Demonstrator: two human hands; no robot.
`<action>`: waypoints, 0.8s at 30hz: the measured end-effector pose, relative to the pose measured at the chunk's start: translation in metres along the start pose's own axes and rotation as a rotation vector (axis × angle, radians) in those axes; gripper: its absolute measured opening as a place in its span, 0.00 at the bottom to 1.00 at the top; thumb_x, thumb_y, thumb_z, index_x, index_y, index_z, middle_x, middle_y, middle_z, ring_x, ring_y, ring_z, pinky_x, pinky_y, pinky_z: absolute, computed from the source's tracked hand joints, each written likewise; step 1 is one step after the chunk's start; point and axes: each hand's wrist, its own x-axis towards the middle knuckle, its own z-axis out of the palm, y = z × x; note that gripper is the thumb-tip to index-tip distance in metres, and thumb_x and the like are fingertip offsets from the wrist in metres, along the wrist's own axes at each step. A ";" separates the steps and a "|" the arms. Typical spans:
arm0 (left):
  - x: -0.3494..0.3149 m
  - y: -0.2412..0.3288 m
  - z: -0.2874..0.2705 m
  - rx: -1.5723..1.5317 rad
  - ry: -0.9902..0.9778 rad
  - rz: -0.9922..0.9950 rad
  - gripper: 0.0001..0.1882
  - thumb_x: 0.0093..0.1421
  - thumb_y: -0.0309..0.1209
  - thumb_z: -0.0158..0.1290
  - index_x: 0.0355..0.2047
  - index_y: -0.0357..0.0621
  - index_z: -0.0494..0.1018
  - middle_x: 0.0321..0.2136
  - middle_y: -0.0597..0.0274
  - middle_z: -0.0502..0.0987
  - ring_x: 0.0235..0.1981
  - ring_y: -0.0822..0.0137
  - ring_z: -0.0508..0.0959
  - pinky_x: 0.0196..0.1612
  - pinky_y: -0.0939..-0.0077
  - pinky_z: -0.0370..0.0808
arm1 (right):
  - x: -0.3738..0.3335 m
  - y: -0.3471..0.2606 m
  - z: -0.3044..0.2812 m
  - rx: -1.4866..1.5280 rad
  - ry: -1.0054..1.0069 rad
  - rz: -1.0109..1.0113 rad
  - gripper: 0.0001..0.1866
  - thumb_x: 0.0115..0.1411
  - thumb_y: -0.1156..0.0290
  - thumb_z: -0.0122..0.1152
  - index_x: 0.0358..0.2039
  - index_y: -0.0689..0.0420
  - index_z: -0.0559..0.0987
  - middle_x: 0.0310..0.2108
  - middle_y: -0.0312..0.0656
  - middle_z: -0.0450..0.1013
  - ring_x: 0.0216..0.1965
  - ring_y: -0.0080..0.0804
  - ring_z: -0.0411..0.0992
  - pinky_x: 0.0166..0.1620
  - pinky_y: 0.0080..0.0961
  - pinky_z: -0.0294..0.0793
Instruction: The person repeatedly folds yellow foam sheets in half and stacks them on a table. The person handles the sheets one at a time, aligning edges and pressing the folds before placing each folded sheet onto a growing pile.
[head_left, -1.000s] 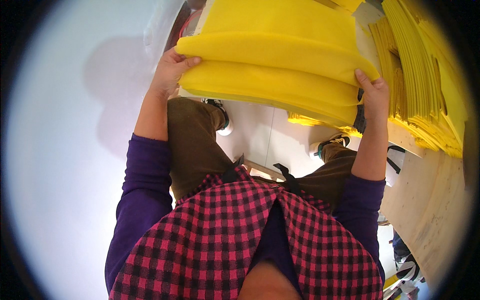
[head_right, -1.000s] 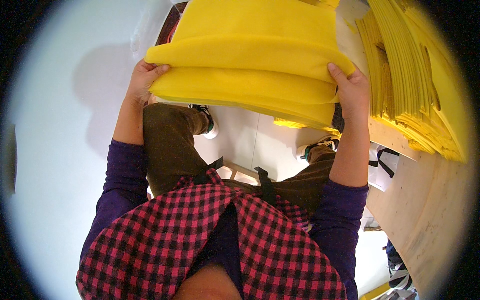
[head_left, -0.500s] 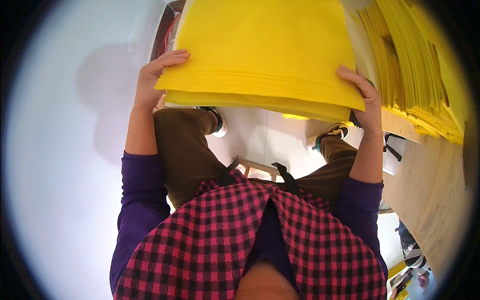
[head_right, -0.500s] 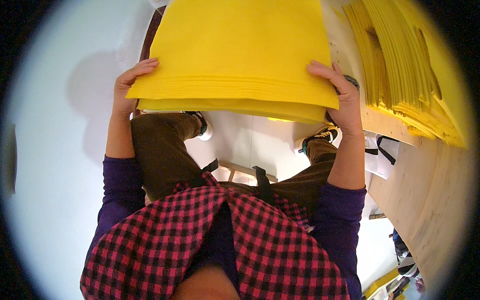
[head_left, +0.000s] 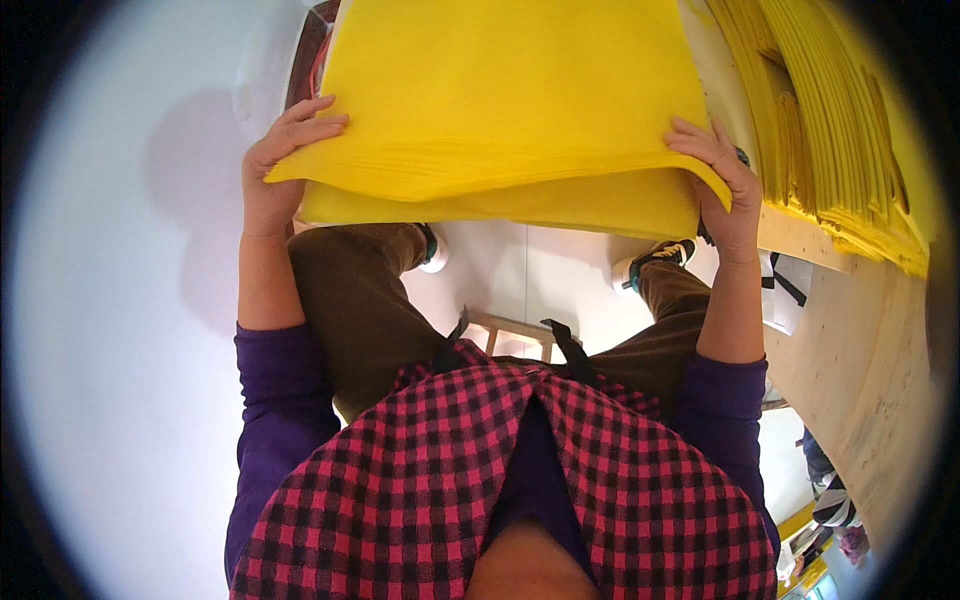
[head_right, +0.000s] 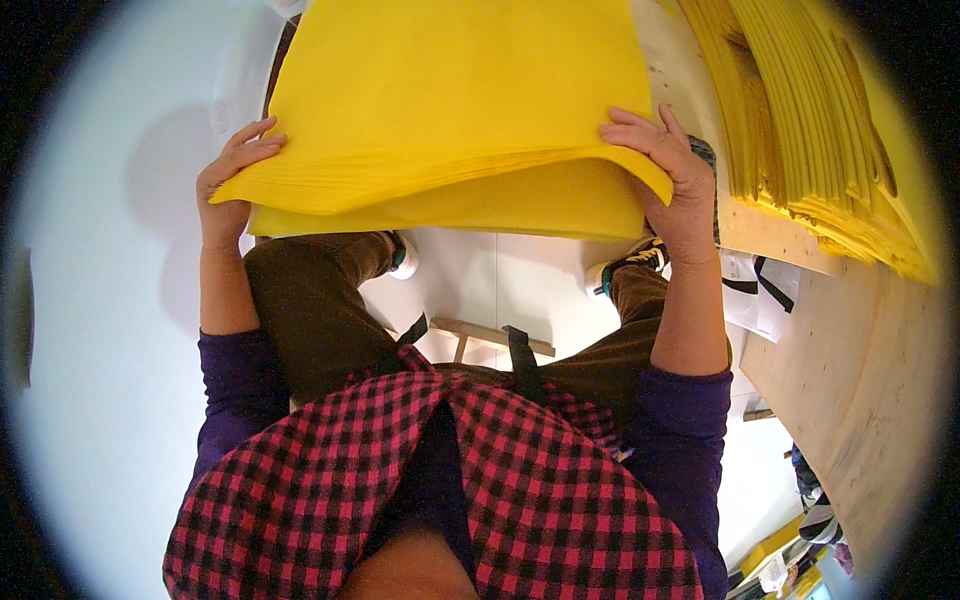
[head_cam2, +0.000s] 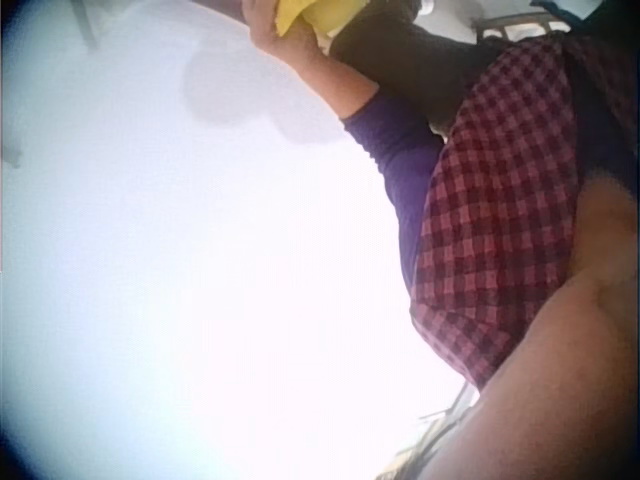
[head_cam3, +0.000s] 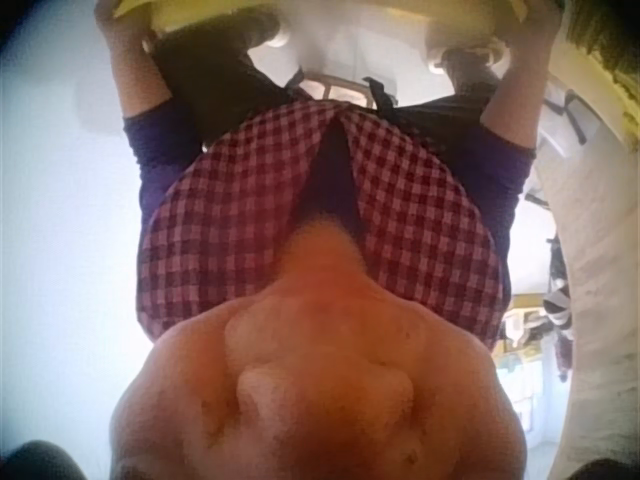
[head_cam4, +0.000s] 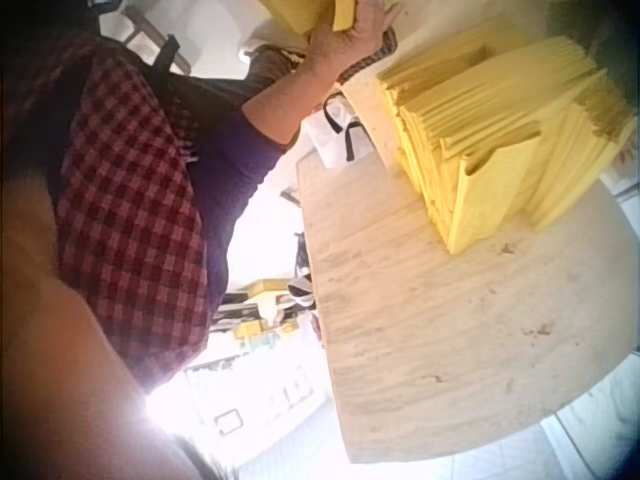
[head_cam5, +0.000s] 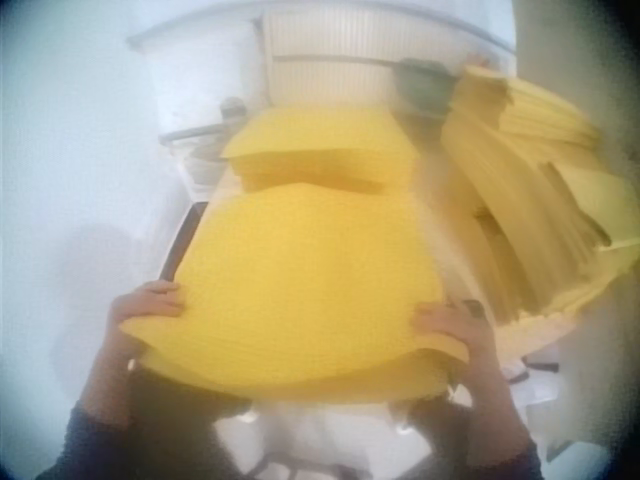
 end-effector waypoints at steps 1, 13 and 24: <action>0.002 0.002 -0.001 -0.026 -0.002 -0.025 0.14 0.48 0.16 0.52 0.35 0.38 0.80 0.38 0.57 0.80 0.50 0.59 0.73 0.53 0.71 0.69 | 0.001 0.001 0.000 0.006 0.006 0.014 0.15 0.48 0.82 0.61 0.36 0.52 0.81 0.40 0.35 0.78 0.52 0.34 0.72 0.65 0.46 0.50; 0.010 0.001 -0.001 -0.303 0.198 -0.416 0.09 0.59 0.23 0.54 0.40 0.36 0.76 0.36 0.63 0.79 0.39 0.73 0.76 0.45 0.77 0.72 | 0.004 0.002 0.013 0.281 0.249 0.372 0.09 0.58 0.72 0.61 0.39 0.61 0.78 0.30 0.34 0.75 0.32 0.18 0.69 0.37 0.16 0.69; 0.020 0.001 0.014 -0.460 0.219 -0.584 0.12 0.60 0.28 0.53 0.43 0.35 0.75 0.38 0.62 0.78 0.40 0.74 0.75 0.45 0.80 0.70 | 0.025 0.010 0.021 0.327 0.323 0.502 0.12 0.59 0.69 0.61 0.41 0.62 0.78 0.31 0.34 0.76 0.32 0.18 0.70 0.36 0.16 0.70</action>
